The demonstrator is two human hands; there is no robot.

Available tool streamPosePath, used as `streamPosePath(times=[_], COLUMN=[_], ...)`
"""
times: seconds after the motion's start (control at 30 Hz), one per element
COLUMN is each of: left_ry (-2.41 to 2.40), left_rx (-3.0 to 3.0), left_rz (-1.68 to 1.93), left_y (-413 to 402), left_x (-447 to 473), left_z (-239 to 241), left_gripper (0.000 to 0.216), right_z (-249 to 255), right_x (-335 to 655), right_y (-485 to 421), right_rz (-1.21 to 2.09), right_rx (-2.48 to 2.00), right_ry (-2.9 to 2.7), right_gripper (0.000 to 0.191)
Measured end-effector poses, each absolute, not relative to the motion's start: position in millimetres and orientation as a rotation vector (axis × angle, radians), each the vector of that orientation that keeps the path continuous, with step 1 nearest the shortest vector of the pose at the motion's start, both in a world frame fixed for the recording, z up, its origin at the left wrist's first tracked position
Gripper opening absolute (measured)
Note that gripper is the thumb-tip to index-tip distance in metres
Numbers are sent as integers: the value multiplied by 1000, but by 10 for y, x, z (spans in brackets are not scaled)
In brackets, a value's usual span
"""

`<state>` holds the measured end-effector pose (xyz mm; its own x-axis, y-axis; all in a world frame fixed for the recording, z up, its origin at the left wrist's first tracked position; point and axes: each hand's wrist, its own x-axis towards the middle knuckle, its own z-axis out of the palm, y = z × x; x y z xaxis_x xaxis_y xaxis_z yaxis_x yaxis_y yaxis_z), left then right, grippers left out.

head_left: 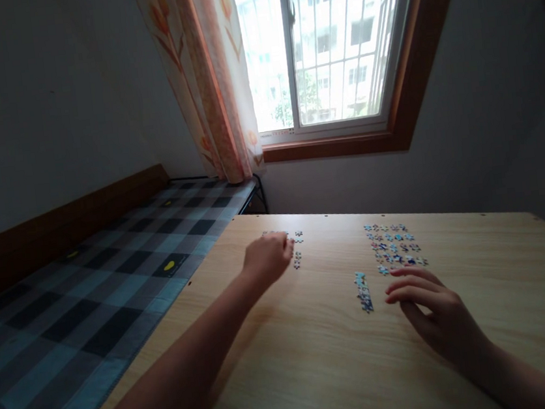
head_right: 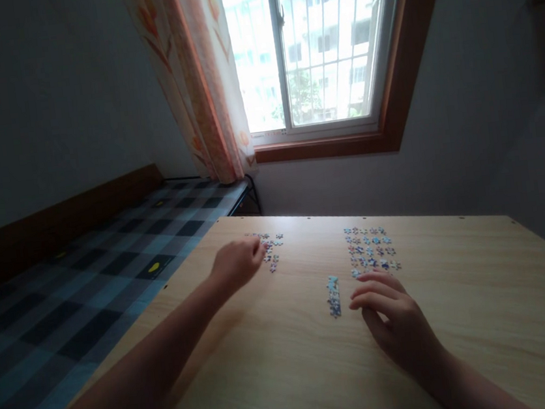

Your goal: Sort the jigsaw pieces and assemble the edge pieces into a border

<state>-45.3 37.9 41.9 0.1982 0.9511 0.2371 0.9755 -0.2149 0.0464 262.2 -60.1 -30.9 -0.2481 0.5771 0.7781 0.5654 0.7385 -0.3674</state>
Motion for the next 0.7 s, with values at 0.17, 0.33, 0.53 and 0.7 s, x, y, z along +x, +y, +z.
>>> streamPosePath(times=[0.17,0.33,0.53,0.7], left_ry=[-1965,-1938,-1968,-1990], left_rx=[-2182,-2301,-2333,-2301], left_rz=[-557,-515,-430,-450], left_y=[938,1139,1195,1176], left_x=[-1186,-1387,-1367,-1374], left_z=[116,-240,-277,-264], left_gripper=[35,48,46,43], right_z=[-303,-318,-293,-268], right_x=[2599,2593,2571,2559], right_y=[-592,-584,-598,-591], right_rz=[41,56,78,59], right_rx=[-886,-896,-930,-921], right_ry=[-1923,-1919,-1906,-1882], right_gripper=[25,24,24,24])
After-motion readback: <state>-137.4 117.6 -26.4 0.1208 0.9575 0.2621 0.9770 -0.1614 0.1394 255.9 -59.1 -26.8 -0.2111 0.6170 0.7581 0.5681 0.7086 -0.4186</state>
